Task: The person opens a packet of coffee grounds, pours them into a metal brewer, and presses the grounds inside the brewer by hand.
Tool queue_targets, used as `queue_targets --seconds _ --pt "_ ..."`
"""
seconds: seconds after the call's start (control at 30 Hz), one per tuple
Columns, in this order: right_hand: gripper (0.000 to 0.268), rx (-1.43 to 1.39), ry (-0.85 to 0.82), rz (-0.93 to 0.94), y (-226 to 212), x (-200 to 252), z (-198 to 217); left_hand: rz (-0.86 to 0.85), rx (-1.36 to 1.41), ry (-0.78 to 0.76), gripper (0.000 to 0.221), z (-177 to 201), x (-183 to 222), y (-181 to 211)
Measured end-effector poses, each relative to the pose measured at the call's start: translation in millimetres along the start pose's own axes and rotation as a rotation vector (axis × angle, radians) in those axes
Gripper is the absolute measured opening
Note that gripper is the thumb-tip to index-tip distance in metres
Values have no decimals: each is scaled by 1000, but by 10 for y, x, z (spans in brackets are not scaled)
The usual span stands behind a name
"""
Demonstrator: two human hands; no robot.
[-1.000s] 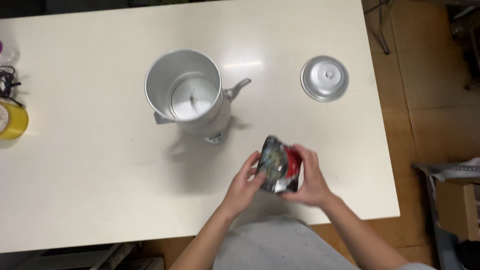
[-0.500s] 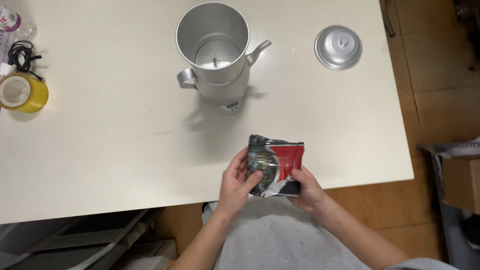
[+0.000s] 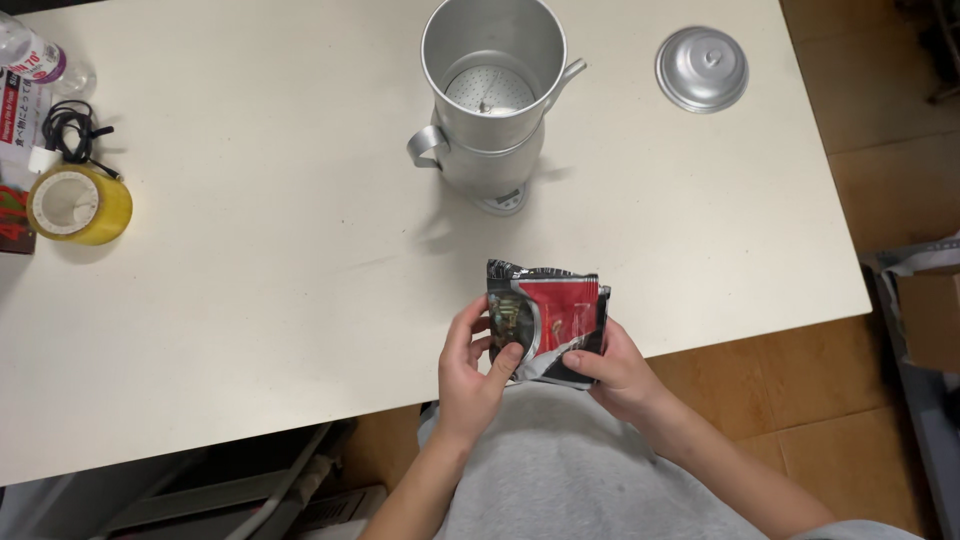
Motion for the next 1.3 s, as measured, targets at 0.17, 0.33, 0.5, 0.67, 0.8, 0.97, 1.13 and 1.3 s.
queue_targets --seconds 0.17,0.33,0.5,0.67,0.8,0.97,1.13,1.3 --pt "74 -143 5 -71 160 25 -73 91 121 -18 61 121 -47 73" --pt "78 -277 -71 -23 125 71 -142 104 176 -66 52 143 -64 112" --pt "77 445 387 133 -267 197 -157 28 39 -271 82 -105 -152 220" --pt "88 862 226 337 -572 557 -641 212 370 -197 88 -375 -209 -45" --pt "88 629 439 391 -795 585 -79 628 860 -2 83 -595 19 -394" --pt "88 90 90 159 -583 535 316 560 760 -130 92 -1031 202 -658" --pt "83 -88 65 31 -780 715 722 282 470 -229 98 -1424 -35 -618" --pt "81 181 248 172 -1244 902 1181 -13 -53 -143 82 -1596 -370 -235"
Point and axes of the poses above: each hand's wrist, its own x-axis away from the middle knuckle, its own z-axis out of the back of the hand, y = z × x, the point moved 9 cm from there along -x, towards the middle knuckle, and after that the axes turned 15 degrees about -z, right-handed, at the moved point
